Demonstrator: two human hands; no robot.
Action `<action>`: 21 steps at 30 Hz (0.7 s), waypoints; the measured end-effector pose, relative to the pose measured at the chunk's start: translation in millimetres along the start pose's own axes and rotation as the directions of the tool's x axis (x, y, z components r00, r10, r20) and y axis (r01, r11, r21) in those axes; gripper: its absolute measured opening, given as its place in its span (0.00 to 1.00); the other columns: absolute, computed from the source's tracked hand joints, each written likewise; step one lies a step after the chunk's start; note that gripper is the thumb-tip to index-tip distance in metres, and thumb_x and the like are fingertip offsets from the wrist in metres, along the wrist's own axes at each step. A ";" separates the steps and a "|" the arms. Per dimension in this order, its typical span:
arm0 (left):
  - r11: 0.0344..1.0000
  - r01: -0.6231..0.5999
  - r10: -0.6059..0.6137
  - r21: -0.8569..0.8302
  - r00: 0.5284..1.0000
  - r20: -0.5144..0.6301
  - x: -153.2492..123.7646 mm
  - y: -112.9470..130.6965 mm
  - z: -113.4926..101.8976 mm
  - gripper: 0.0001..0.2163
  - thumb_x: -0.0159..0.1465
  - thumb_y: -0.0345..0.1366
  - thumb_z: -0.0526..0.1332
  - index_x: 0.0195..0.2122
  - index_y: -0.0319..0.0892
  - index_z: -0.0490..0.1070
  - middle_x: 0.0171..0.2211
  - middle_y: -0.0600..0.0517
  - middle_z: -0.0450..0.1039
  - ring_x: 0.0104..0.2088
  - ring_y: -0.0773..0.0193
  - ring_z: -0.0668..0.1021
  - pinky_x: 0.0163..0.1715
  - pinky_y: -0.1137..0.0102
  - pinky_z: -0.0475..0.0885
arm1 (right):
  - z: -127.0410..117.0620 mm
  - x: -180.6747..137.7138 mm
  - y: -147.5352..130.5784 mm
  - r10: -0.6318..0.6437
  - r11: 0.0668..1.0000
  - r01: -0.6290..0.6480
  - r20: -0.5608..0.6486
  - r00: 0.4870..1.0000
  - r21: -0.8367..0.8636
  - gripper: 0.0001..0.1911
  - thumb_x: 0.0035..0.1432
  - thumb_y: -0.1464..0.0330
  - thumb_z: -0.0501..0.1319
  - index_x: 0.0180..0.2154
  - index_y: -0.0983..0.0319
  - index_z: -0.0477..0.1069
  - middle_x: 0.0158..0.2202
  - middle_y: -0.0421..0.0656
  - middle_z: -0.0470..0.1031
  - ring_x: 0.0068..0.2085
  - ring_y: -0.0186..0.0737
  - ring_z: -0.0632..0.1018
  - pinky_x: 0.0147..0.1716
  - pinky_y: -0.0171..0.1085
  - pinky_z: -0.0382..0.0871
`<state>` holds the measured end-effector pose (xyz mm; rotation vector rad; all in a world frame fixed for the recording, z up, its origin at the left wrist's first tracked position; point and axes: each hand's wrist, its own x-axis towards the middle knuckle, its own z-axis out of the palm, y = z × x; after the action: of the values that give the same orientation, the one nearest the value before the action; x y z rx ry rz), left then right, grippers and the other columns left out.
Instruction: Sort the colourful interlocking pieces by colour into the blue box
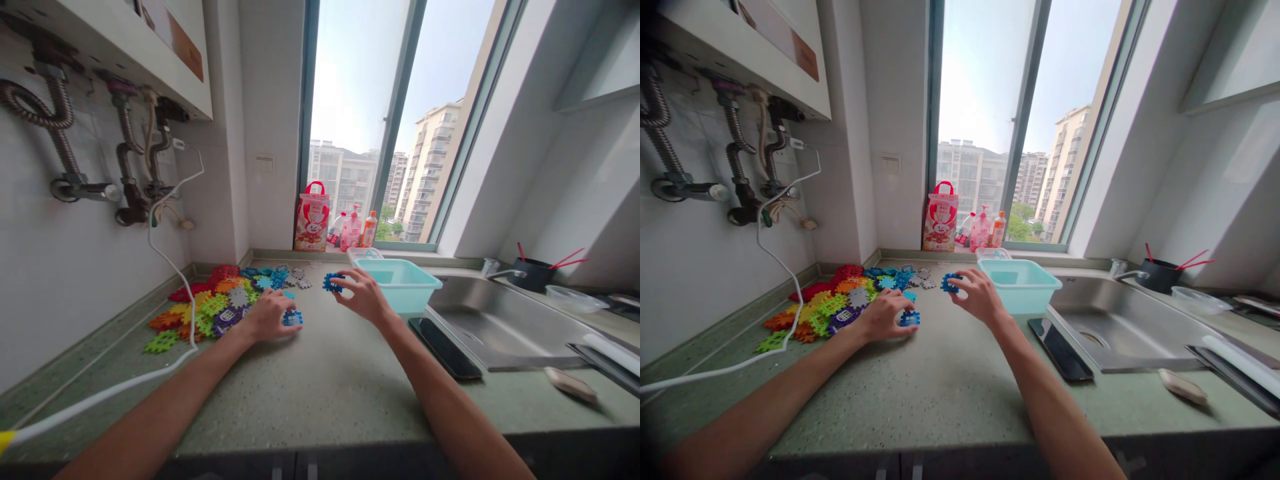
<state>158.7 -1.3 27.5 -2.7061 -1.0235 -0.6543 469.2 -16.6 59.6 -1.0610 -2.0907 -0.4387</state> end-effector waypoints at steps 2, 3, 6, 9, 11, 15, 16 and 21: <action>0.999 -0.036 0.036 -0.011 0.999 0.027 -0.6 5.2 1.6 0.16 0.60 0.53 0.70 0.39 0.46 0.78 0.38 0.49 0.82 0.45 0.51 0.78 0.51 0.57 0.66 | -21.3 -0.8 19.2 0.123 0.981 -0.143 -0.149 0.981 -0.134 0.15 0.64 0.63 0.65 0.51 0.54 0.82 0.55 0.48 0.79 0.54 0.52 0.77 0.59 0.49 0.69; 0.999 -0.048 0.049 -0.015 0.998 0.034 -0.7 7.5 2.2 0.16 0.60 0.53 0.70 0.38 0.46 0.78 0.38 0.49 0.82 0.45 0.52 0.79 0.51 0.58 0.66 | -31.4 -2.3 28.5 0.195 0.954 -0.234 -0.206 0.959 -0.187 0.16 0.64 0.62 0.65 0.51 0.55 0.82 0.54 0.48 0.80 0.54 0.53 0.77 0.58 0.49 0.69; 0.998 -0.063 0.064 -0.026 0.997 0.038 -0.8 11.3 3.7 0.16 0.62 0.52 0.69 0.38 0.45 0.79 0.37 0.50 0.81 0.44 0.53 0.79 0.51 0.59 0.66 | -55.7 -10.3 51.5 0.443 0.828 -0.482 -0.195 0.875 -0.286 0.18 0.62 0.57 0.64 0.50 0.54 0.83 0.51 0.48 0.82 0.49 0.53 0.80 0.51 0.47 0.71; 0.998 -0.059 0.060 -0.035 0.997 0.043 -0.7 10.4 5.8 0.15 0.62 0.53 0.69 0.38 0.45 0.79 0.38 0.51 0.81 0.43 0.54 0.79 0.50 0.60 0.66 | -68.4 -18.3 65.1 0.664 0.699 -0.611 0.019 0.748 -0.371 0.21 0.61 0.50 0.63 0.49 0.51 0.83 0.44 0.46 0.84 0.44 0.53 0.83 0.44 0.45 0.72; 0.998 -0.055 0.056 -0.037 0.997 0.047 -1.1 8.5 7.1 0.16 0.62 0.53 0.69 0.38 0.46 0.79 0.38 0.51 0.81 0.44 0.54 0.79 0.51 0.60 0.66 | -71.8 -21.4 70.2 0.733 0.657 -0.638 0.146 0.664 -0.402 0.24 0.62 0.46 0.60 0.48 0.51 0.84 0.43 0.47 0.85 0.44 0.55 0.83 0.42 0.45 0.72; 0.994 -0.095 0.100 -0.061 0.992 0.072 -3.0 7.4 8.4 0.18 0.63 0.56 0.67 0.43 0.48 0.81 0.42 0.51 0.81 0.47 0.53 0.79 0.54 0.60 0.66 | -69.1 -20.2 69.0 0.678 0.711 -0.588 0.157 0.718 -0.386 0.25 0.63 0.45 0.58 0.46 0.53 0.84 0.45 0.49 0.84 0.47 0.58 0.82 0.46 0.49 0.71; 0.990 -0.117 0.123 -0.073 0.989 0.081 -3.4 8.3 8.5 0.19 0.64 0.57 0.66 0.46 0.49 0.81 0.44 0.50 0.81 0.48 0.53 0.79 0.55 0.60 0.66 | -65.6 -18.2 64.8 0.608 0.754 -0.542 0.081 0.790 -0.373 0.23 0.64 0.48 0.59 0.46 0.54 0.84 0.47 0.50 0.83 0.50 0.58 0.81 0.50 0.51 0.70; 0.986 -0.152 0.159 -0.073 0.982 0.103 -0.5 13.2 8.1 0.17 0.73 0.48 0.56 0.57 0.49 0.76 0.51 0.49 0.79 0.52 0.54 0.78 0.56 0.60 0.67 | -23.9 -7.7 17.3 0.099 0.985 -0.112 -0.103 0.990 -0.131 0.14 0.68 0.63 0.58 0.48 0.57 0.81 0.52 0.48 0.81 0.53 0.51 0.78 0.57 0.51 0.69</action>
<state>169.9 -9.0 20.0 -2.8695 -0.8155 -0.5265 497.0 -24.4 69.4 -1.2001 -1.9320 -0.5757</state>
